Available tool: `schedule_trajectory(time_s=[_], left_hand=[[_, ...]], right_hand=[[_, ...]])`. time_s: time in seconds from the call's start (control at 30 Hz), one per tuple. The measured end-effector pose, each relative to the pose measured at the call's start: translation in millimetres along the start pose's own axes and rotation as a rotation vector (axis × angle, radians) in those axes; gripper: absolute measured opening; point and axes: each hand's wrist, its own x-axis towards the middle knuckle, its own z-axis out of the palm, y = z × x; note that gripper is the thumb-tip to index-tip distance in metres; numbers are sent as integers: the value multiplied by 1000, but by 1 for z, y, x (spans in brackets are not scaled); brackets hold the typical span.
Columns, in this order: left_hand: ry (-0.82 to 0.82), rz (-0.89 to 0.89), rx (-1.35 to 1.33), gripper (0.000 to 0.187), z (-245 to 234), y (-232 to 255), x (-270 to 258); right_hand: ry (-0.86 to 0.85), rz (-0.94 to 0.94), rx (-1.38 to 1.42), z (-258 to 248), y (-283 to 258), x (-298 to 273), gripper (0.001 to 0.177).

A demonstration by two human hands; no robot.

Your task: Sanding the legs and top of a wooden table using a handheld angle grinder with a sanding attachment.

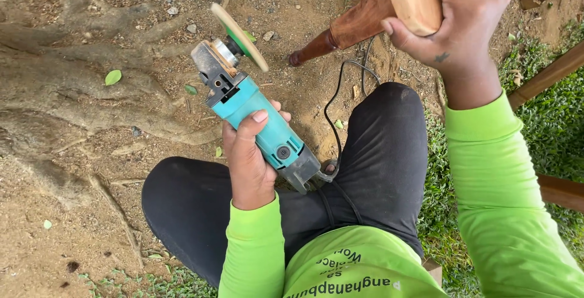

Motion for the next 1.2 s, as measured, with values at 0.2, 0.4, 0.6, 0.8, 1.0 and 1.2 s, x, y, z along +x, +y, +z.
schedule_trajectory(time_s=[0.2, 0.4, 0.6, 0.8, 1.0, 1.2], left_hand=[[-1, 17, -6, 45, -9, 13, -7], [53, 55, 34, 47, -13, 12, -5], [88, 202, 156, 54, -5, 0, -7], [157, 314, 416, 58, -12, -37, -7], [91, 177, 444, 48, -4, -63, -21], [-133, 176, 594, 49, 8, -81, -37]], right_hand=[[17, 21, 79, 1, -14, -9, 62], [46, 29, 53, -4, -19, -10, 66], [96, 182, 14, -9, -63, -33, 90], [-21, 502, 607, -2, -189, -83, 53], [-255, 725, 1080, 15, -222, -91, 63], [-260, 971, 1089, 12, -222, -97, 65]])
